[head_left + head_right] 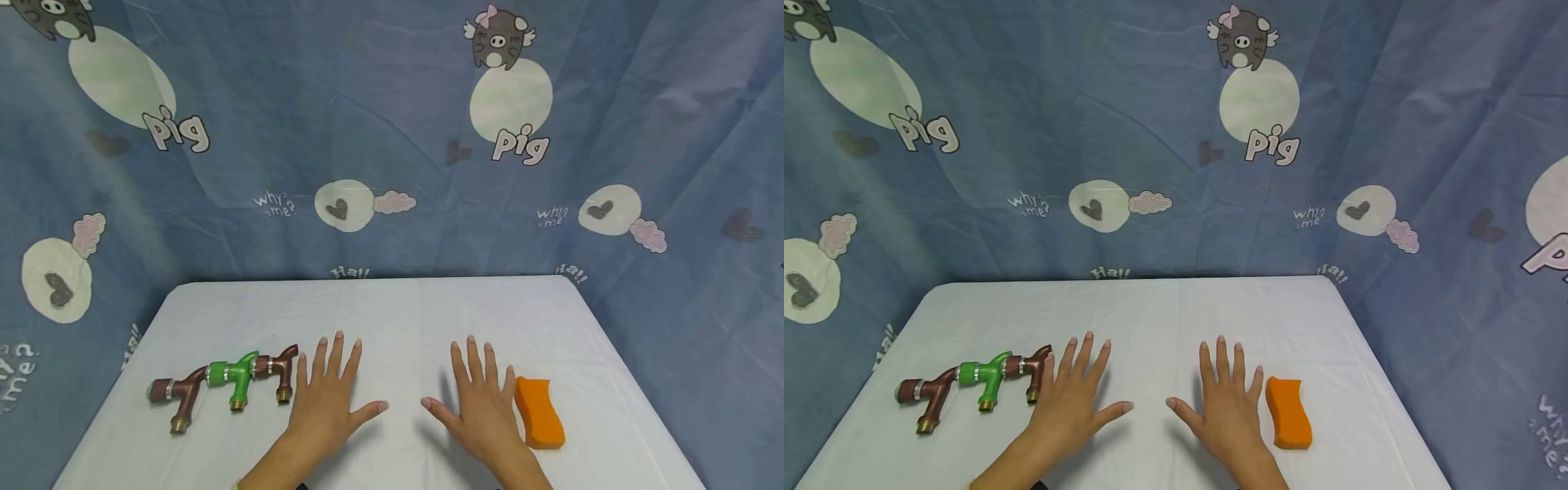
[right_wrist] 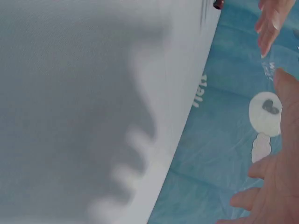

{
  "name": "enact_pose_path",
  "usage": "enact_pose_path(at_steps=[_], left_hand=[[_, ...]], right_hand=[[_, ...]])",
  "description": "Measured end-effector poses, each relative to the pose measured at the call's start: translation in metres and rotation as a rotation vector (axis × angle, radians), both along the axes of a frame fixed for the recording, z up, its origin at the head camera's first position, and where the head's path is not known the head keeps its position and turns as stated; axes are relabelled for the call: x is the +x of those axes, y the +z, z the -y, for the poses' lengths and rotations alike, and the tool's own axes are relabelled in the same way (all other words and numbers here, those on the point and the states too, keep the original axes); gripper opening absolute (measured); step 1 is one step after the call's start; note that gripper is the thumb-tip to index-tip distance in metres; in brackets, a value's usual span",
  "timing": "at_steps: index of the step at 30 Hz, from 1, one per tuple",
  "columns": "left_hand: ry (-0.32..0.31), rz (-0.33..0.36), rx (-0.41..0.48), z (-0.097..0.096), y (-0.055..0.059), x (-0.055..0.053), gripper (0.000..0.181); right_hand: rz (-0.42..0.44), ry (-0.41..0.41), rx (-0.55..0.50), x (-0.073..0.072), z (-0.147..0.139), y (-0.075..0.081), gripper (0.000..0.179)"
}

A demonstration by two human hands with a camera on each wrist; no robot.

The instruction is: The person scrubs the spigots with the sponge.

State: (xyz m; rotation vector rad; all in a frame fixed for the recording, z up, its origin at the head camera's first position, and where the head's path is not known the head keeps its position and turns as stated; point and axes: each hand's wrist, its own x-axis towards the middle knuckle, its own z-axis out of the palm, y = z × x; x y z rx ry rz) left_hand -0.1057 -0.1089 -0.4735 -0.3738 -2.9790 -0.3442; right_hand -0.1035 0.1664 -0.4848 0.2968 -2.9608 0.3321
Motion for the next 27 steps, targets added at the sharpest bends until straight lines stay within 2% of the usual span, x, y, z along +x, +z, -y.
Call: enact_pose_path(at_steps=[7,14,20,27], left_hand=[[0.033,0.001,-0.022,0.011,-0.002,-0.004,0.107],[0.067,-0.008,-0.040,0.026,-0.009,-0.006,0.104],[0.086,-0.022,-0.065,0.036,-0.014,-0.008,0.085],[0.091,-0.098,-0.059,0.052,-0.012,-0.014,0.069]], right_hand=[[0.012,-0.067,-0.013,0.001,-0.014,0.000,0.108],[0.056,-0.122,-0.048,0.004,-0.030,0.000,0.108],[0.094,-0.170,-0.077,0.005,-0.042,-0.001,0.108],[0.171,-0.251,-0.053,0.007,-0.055,-0.001,0.104]])
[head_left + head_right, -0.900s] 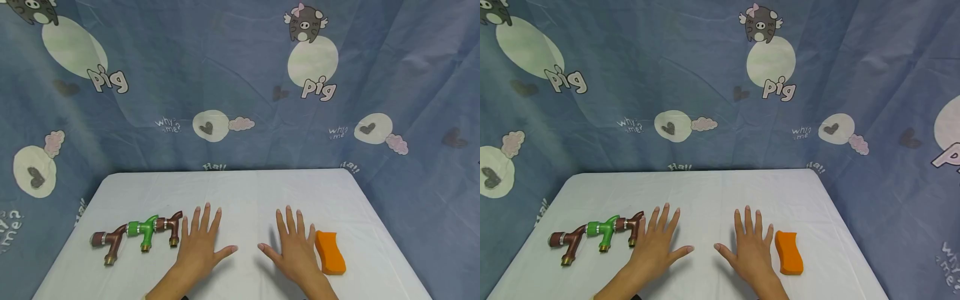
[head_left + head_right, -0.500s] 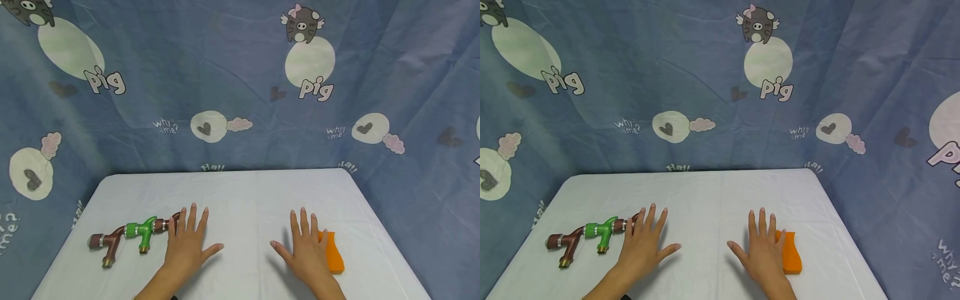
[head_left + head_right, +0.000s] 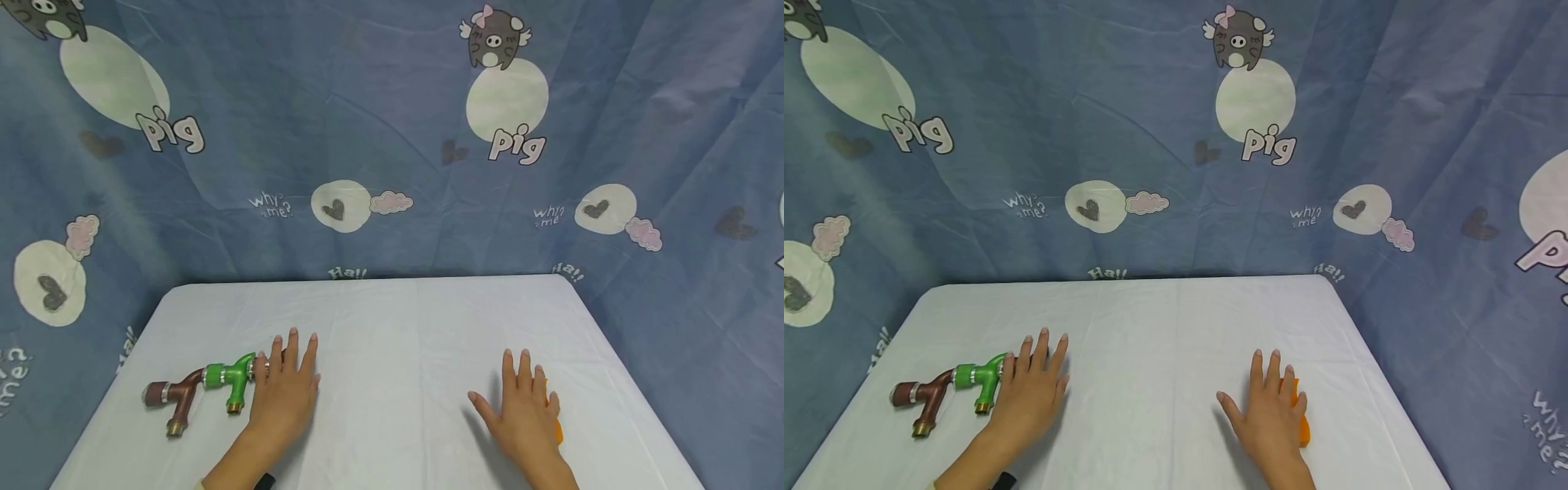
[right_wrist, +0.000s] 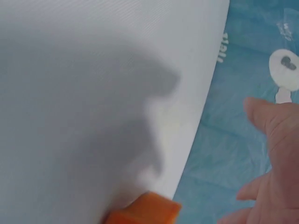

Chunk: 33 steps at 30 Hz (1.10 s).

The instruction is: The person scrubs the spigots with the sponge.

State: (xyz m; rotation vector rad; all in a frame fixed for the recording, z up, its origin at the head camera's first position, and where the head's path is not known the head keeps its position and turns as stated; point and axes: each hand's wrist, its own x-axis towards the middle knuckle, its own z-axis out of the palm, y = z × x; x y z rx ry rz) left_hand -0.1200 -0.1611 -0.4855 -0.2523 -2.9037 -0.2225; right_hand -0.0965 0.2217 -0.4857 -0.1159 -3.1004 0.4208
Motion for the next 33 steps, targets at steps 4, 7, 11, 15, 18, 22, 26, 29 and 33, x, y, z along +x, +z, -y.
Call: enact_pose_path(at_steps=[4,7,11,15,18,22,26,29,33], left_hand=[[0.024,0.021,0.017,0.009,0.001,-0.004,0.066],[0.040,0.037,0.038,0.015,0.001,-0.006,0.064],[0.050,0.060,0.055,0.024,-0.001,-0.007,0.064],[0.046,0.085,0.075,0.030,-0.003,-0.008,0.069],[0.044,0.090,0.065,0.033,-0.004,-0.008,0.074],[0.048,0.119,0.030,0.037,-0.004,-0.009,0.087],[0.041,0.126,0.003,0.041,-0.002,-0.010,0.082],[0.025,0.100,-0.036,0.044,-0.001,-0.011,0.064],[0.016,0.078,-0.085,0.047,-0.001,-0.013,0.042]], right_hand=[[0.053,-0.036,-0.007,0.002,-0.009,-0.003,0.101],[0.077,-0.059,-0.019,0.003,-0.015,-0.007,0.099],[0.101,-0.087,-0.022,0.004,-0.023,-0.011,0.097],[0.118,-0.101,-0.028,0.005,-0.029,-0.012,0.094],[0.131,-0.105,-0.040,0.006,-0.032,-0.013,0.092],[0.138,-0.102,-0.042,0.007,-0.033,-0.014,0.090],[0.136,-0.091,-0.033,0.007,-0.033,-0.015,0.086],[0.140,-0.093,-0.027,0.007,-0.034,-0.016,0.082],[0.151,-0.097,-0.023,0.007,-0.034,-0.017,0.077]])
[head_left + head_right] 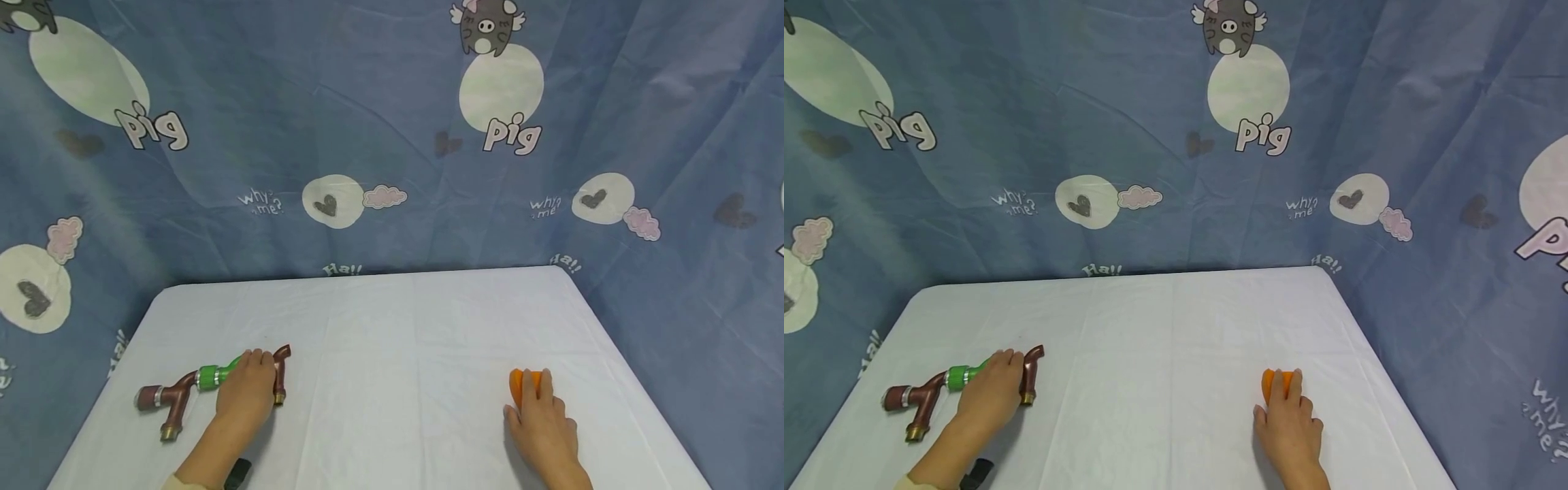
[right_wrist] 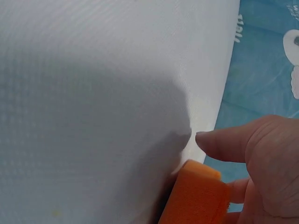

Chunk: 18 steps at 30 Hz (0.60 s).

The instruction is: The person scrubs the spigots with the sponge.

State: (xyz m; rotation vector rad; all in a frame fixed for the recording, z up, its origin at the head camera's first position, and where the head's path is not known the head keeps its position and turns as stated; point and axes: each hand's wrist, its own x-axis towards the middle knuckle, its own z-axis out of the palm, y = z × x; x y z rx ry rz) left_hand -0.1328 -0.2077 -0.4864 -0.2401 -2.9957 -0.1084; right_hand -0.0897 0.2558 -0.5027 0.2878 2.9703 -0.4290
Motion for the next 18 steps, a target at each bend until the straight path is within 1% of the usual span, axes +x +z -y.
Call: enact_pose_path(at_steps=[3,9,13,18], left_hand=[[-0.001,-0.015,-0.009,0.000,-0.002,-0.001,0.036],[0.009,-0.040,0.003,0.002,-0.005,-0.007,0.027],[0.007,-0.054,0.002,0.006,-0.008,-0.011,0.026],[-0.012,-0.091,0.007,0.009,-0.010,-0.012,0.027]], right_hand=[[-0.007,0.004,0.002,0.000,-0.001,0.000,0.075],[-0.033,0.010,0.010,0.000,-0.002,0.000,0.074],[-0.048,0.002,0.003,0.000,-0.003,-0.002,0.070],[-0.102,0.008,0.019,0.002,-0.004,-0.003,0.065]])
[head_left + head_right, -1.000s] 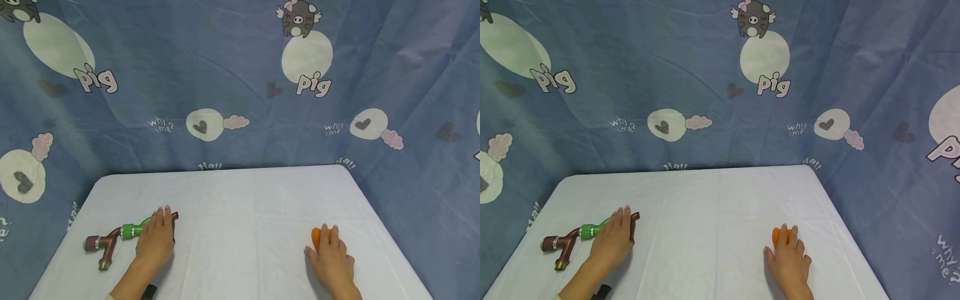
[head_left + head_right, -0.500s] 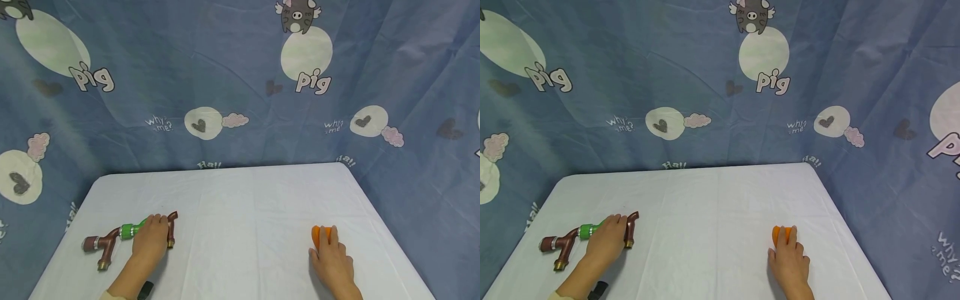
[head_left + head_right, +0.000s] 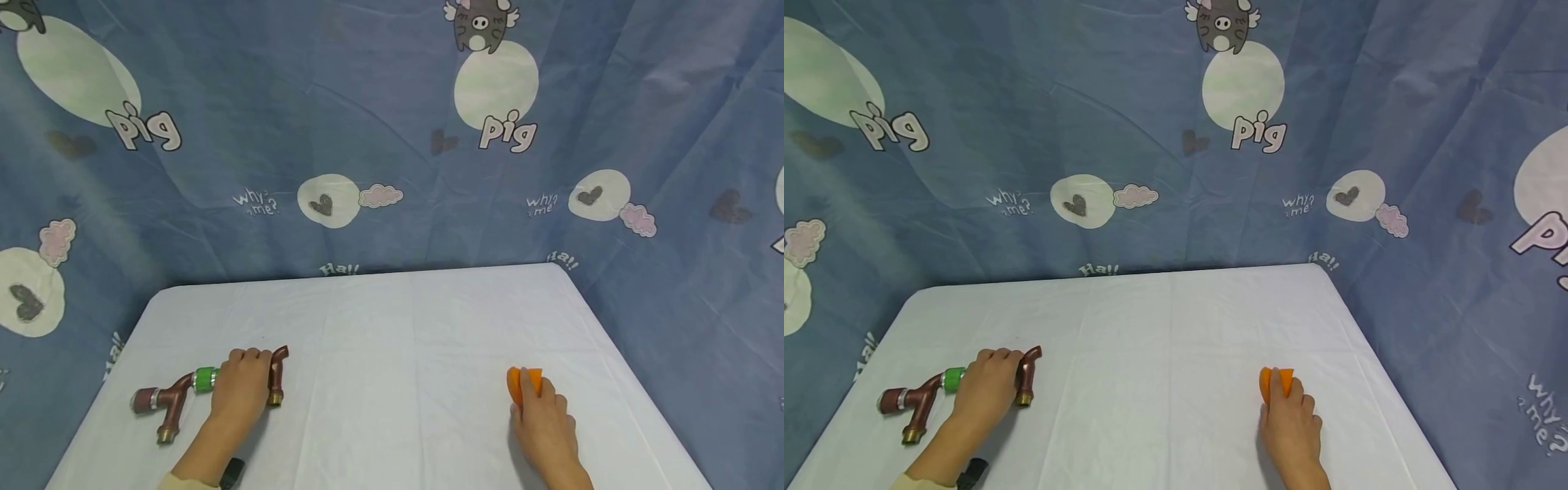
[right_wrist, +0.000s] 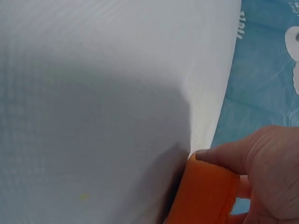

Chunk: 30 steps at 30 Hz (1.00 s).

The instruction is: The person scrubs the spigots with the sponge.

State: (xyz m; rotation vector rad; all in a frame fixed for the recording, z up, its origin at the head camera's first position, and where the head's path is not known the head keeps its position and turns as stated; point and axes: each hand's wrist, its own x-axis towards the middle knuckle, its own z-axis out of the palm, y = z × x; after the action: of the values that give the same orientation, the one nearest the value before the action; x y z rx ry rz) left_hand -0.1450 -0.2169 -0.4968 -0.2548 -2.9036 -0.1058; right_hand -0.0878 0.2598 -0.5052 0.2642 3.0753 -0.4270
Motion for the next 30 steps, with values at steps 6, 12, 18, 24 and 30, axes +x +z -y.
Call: enact_pose_path(at_steps=[6,12,18,24,30], left_hand=[[-0.040,-0.023,0.018,-0.003,0.001,0.000,0.031],[-0.054,0.001,0.063,-0.010,0.000,0.000,0.032],[-0.027,0.103,0.177,-0.019,0.006,0.005,0.032],[-0.067,0.168,0.251,-0.031,0.009,0.009,0.034],[-0.089,0.214,0.343,-0.051,0.020,0.017,0.033]], right_hand=[[-0.035,0.002,0.010,0.001,0.001,-0.001,0.063],[-0.040,0.006,-0.049,0.002,0.004,-0.001,0.063],[-0.034,0.040,-0.170,0.005,0.013,0.002,0.066],[-0.098,0.127,-0.216,0.006,0.028,0.005,0.066],[-0.234,0.291,-0.270,0.008,0.047,0.007,0.068]])
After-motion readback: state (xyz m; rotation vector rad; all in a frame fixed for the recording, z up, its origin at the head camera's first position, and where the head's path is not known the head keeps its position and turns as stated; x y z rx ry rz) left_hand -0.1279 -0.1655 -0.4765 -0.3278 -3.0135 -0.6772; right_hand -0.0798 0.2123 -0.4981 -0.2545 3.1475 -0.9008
